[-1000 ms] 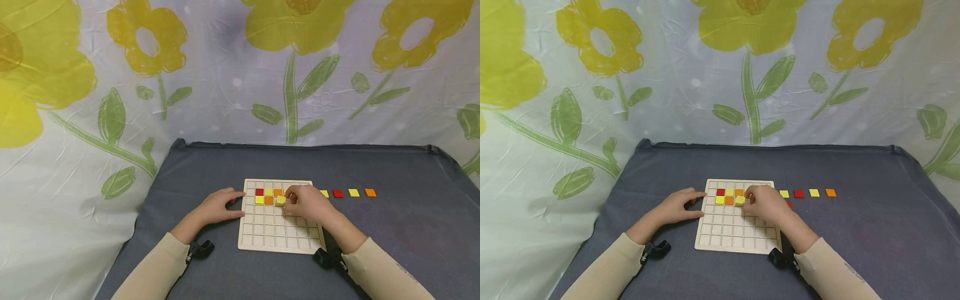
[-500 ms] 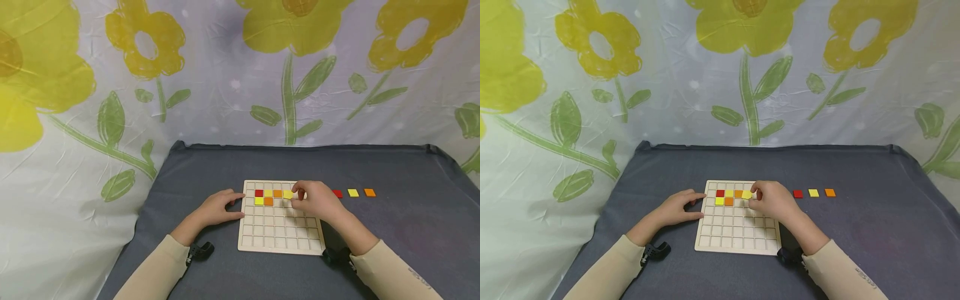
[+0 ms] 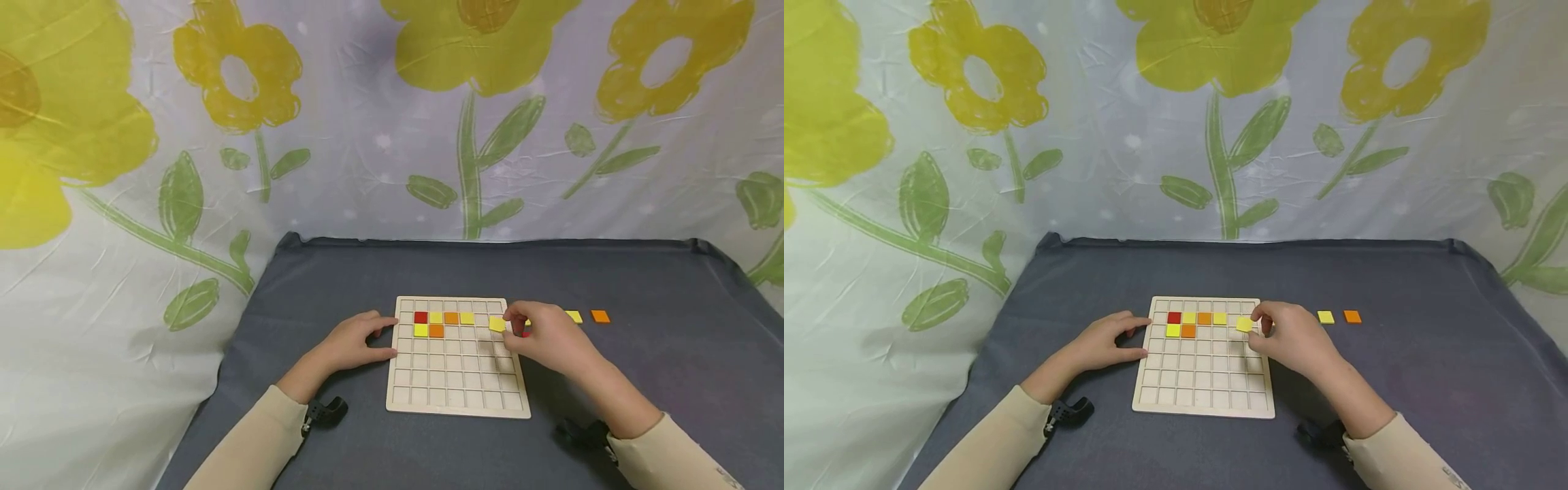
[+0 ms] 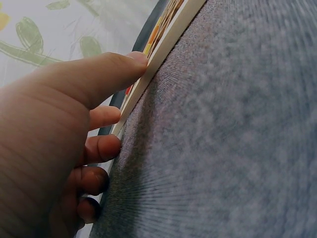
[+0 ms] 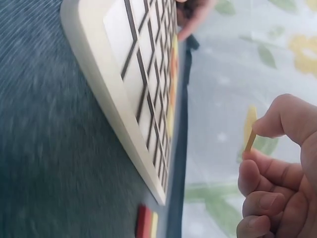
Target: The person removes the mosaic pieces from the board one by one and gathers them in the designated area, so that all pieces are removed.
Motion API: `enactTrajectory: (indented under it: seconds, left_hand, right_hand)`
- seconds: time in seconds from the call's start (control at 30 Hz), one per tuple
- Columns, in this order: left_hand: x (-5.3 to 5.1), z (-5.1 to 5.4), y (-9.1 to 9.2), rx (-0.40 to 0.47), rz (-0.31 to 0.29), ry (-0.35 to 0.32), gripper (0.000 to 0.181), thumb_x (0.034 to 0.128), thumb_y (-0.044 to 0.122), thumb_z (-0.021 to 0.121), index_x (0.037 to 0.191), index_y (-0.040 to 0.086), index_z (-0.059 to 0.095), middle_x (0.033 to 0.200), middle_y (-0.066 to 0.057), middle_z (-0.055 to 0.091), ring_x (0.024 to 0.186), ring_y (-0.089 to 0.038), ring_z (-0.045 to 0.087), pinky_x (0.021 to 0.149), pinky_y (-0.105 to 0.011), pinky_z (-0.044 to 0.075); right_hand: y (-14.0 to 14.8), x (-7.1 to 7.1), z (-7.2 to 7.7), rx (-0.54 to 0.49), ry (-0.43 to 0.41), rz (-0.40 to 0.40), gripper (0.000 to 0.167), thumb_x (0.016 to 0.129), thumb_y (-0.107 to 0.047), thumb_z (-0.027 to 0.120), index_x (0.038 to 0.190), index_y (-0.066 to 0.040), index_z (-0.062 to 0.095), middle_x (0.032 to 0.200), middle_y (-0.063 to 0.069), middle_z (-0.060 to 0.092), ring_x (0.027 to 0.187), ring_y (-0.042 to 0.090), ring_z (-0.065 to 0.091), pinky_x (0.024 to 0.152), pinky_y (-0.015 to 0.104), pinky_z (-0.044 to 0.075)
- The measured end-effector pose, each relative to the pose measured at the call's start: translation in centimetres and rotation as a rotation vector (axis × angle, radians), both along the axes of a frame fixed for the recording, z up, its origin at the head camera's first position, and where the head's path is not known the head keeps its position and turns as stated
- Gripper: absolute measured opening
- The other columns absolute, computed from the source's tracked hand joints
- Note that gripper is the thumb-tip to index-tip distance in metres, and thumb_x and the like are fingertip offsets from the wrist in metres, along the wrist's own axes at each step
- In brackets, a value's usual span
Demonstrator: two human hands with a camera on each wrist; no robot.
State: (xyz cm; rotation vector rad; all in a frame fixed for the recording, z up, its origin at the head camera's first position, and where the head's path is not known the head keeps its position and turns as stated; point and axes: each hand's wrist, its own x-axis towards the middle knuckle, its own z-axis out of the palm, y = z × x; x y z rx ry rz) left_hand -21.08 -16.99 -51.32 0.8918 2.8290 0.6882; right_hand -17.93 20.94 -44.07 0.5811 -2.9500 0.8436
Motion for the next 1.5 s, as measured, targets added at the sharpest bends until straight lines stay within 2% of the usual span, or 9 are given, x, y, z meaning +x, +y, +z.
enactTrajectory:
  seconds: [0.33,0.53,1.0,1.17,1.33,1.5]
  left_hand:
    - [-0.2,-0.4,-0.3,-0.025,0.007,-0.008,0.063,0.0917,0.054,0.073,0.144,0.021,0.061,0.087,0.006,0.048,0.071,-0.009,0.042,0.065,-0.029,0.035]
    - [-0.1,-0.6,-0.2,-0.009,0.005,-0.010,0.062,0.0916,0.053,0.074,0.143,0.021,0.062,0.088,0.007,0.047,0.071,-0.009,0.042,0.066,-0.029,0.036]
    - [-0.1,-0.3,0.0,-0.010,0.010,-0.001,0.062,0.0914,0.052,0.075,0.143,0.021,0.062,0.088,0.006,0.048,0.071,-0.009,0.042,0.064,-0.029,0.035]
    - [-0.1,-0.3,0.0,-0.016,0.010,-0.001,0.062,0.0917,0.053,0.074,0.144,0.021,0.062,0.088,0.006,0.047,0.071,-0.009,0.042,0.065,-0.029,0.035]
    - [-0.1,-0.3,0.0,-0.016,0.020,-0.007,0.062,0.0917,0.052,0.075,0.144,0.021,0.062,0.088,0.007,0.047,0.072,-0.010,0.043,0.065,-0.029,0.036]
    - [-0.1,-0.3,0.0,-0.023,0.026,-0.013,0.062,0.0916,0.051,0.075,0.144,0.021,0.061,0.088,0.007,0.047,0.073,-0.010,0.043,0.065,-0.029,0.036]
  right_hand:
    - [2.4,0.2,1.1,-0.007,0.008,-0.059,0.019,0.083,-0.016,0.075,0.102,-0.013,0.071,0.084,-0.004,0.059,0.058,0.014,0.047,0.056,0.032,0.040]
    - [3.3,0.3,0.9,-0.019,0.005,-0.063,0.018,0.086,-0.018,0.076,0.103,-0.014,0.072,0.086,-0.004,0.060,0.060,0.013,0.049,0.056,0.031,0.042]
    - [6.1,-0.6,0.3,-0.071,-0.024,0.018,0.019,0.089,-0.011,0.077,0.106,-0.014,0.071,0.089,-0.003,0.060,0.061,0.015,0.046,0.055,0.030,0.040]
    - [7.8,-1.1,-0.1,-0.098,-0.024,0.055,0.018,0.090,-0.011,0.077,0.106,-0.016,0.071,0.087,-0.002,0.059,0.057,0.012,0.043,0.053,0.029,0.040]
    - [9.3,-1.6,-0.5,-0.083,-0.064,0.068,0.019,0.092,-0.010,0.076,0.110,-0.013,0.070,0.088,-0.001,0.058,0.057,0.010,0.043,0.054,0.030,0.040]
    - [10.3,-1.9,-1.2,-0.031,-0.144,0.026,0.022,0.092,-0.014,0.076,0.112,-0.009,0.070,0.088,0.000,0.058,0.061,0.014,0.047,0.055,0.030,0.041]
